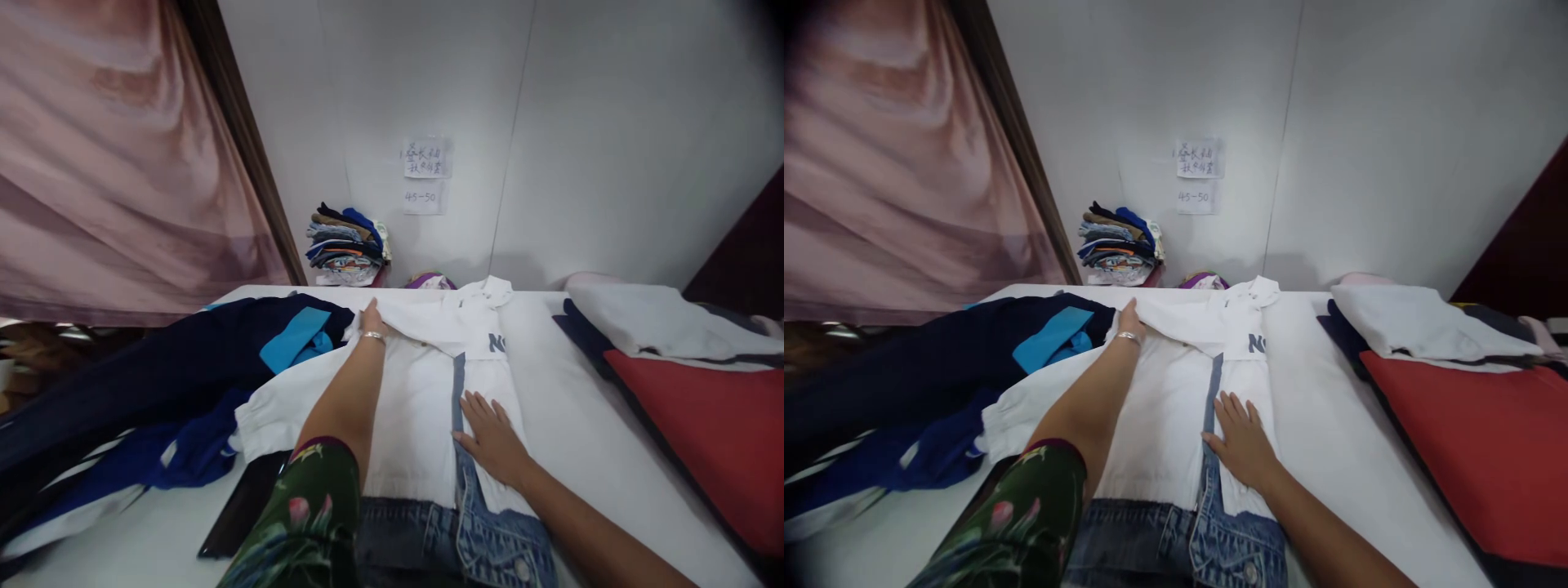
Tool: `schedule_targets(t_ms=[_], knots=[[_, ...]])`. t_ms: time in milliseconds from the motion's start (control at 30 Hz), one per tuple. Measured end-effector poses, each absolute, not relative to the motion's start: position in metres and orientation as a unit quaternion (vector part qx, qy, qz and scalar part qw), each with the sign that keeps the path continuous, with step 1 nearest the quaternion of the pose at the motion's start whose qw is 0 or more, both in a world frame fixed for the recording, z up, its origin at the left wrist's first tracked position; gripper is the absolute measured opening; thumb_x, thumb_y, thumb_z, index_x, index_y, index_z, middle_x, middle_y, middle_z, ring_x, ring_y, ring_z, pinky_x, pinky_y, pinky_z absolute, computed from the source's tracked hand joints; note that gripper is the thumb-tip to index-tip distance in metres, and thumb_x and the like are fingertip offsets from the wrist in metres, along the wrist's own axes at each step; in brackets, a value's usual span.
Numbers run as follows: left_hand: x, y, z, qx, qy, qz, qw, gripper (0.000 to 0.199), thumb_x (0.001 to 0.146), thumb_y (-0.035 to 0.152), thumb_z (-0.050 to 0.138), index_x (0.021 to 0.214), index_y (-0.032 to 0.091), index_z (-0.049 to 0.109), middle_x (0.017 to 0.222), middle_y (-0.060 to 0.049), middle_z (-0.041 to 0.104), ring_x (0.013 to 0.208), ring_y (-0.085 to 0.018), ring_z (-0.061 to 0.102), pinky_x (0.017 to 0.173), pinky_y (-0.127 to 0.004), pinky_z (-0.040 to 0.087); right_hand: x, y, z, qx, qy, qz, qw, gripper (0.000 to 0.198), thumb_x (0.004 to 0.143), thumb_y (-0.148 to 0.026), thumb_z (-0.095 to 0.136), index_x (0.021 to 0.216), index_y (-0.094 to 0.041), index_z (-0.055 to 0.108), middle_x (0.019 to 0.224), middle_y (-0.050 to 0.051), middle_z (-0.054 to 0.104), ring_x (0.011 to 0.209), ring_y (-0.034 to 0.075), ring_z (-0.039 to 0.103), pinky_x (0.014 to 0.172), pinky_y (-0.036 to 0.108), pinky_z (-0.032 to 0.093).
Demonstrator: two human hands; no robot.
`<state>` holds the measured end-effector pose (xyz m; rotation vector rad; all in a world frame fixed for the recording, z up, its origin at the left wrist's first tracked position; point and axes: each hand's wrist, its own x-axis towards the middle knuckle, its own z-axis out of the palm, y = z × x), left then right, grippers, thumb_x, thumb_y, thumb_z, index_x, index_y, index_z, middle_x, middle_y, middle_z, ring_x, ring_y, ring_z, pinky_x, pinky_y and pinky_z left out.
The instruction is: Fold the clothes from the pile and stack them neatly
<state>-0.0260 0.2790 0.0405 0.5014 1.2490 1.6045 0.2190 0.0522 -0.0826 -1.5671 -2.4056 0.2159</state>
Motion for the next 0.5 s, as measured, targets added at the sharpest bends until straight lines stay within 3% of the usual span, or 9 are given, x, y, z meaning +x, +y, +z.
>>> schedule_targets(t_ms=[133,333,400,500], knots=[[-0.038,0.289,0.073,0.217,0.443,0.704,0.511,0.035,0.091,0.031,0.049,0.121,0.014,0.058,0.1,-0.006,0.071,0.097,-0.015,0.067,0.083,-0.025,0.052,0.217,0.051,-0.076,-0.544,-0.824,0.097,0.123,0.072,0.094,-0.062,0.026,0.148,-0.015,0.032,0.154,0.013,0.026,0.144,0.029,0.019,0.115,0.055,0.016],[-0.049,0.277,0.088,0.226,0.282,0.747,0.558,0.037,0.087,0.033,0.049,0.116,0.014,0.062,0.109,-0.008,0.071,0.106,-0.02,0.065,0.095,-0.032,0.05,0.225,0.059,-0.07,-0.547,-0.798,0.226,0.115,0.074,0.089,-0.062,0.043,0.147,-0.016,0.036,0.154,0.014,0.026,0.145,0.03,0.017,0.115,0.057,0.013],[-0.052,0.27,0.087,0.227,0.259,0.748,0.568,0.035,0.086,0.032,0.05,0.112,0.013,0.063,0.109,-0.009,0.071,0.108,-0.021,0.064,0.097,-0.033,0.049,0.236,0.076,-0.06,-0.518,-0.78,0.306,0.173,0.066,0.086,-0.06,0.05,0.138,-0.02,0.049,0.15,0.013,0.035,0.141,0.03,0.028,0.115,0.056,0.02],[-0.055,0.255,0.089,0.261,0.234,0.74,0.574,0.031,0.086,0.028,0.05,0.108,0.013,0.065,0.109,-0.009,0.071,0.112,-0.021,0.062,0.1,-0.033,0.046,0.253,0.117,-0.033,-0.484,-0.714,0.363,0.351,0.047,0.086,-0.052,0.054,0.122,-0.024,0.063,0.141,0.008,0.05,0.134,0.026,0.041,0.115,0.051,0.025]])
